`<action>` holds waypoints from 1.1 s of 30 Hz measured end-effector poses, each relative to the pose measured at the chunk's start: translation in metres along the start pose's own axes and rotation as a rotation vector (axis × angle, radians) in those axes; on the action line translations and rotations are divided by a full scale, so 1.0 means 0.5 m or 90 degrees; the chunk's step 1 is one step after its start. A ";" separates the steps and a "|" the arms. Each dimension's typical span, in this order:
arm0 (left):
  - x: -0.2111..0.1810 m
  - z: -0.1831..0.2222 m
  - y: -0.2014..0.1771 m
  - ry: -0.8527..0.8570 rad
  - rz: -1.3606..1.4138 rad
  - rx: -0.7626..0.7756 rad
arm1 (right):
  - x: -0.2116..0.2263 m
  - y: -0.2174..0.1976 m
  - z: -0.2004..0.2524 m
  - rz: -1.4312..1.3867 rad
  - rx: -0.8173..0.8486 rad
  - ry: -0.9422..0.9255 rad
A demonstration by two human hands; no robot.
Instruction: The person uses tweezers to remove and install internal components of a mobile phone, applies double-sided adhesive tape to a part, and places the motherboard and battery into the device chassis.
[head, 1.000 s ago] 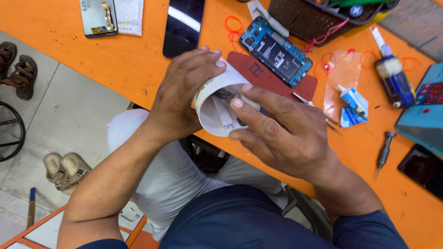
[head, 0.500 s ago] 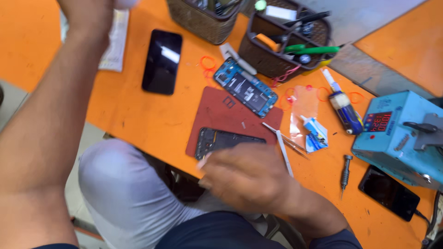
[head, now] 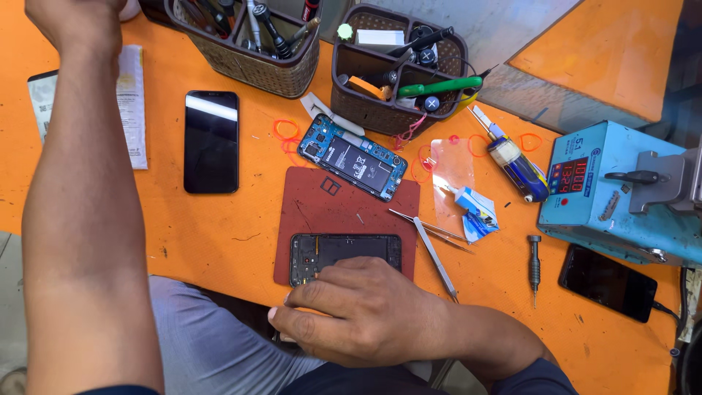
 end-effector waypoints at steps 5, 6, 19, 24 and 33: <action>0.037 0.037 -0.036 0.088 -0.097 -0.057 | -0.013 0.027 0.017 0.165 -0.044 0.033; 0.035 0.057 -0.040 0.117 -0.121 -0.072 | -0.014 0.033 0.021 0.306 -0.115 0.014; -0.252 0.313 -0.152 0.474 -0.096 0.054 | -0.150 -0.116 0.048 0.380 -0.406 0.163; -0.262 0.331 -0.133 0.518 -0.030 0.078 | -0.205 -0.158 0.071 0.328 -0.342 0.356; -0.288 0.383 -0.117 0.576 0.025 0.137 | -0.260 -0.161 0.096 0.327 -0.213 0.311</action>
Point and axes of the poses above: each hand's wrist, its own z-axis away from the middle knuckle, its own y-axis out of the palm, x = y × z, the point moved 2 cm from there along -z, towards the middle knuckle, and after that the axes turned 3 degrees about -z, right-handed, at the moved point
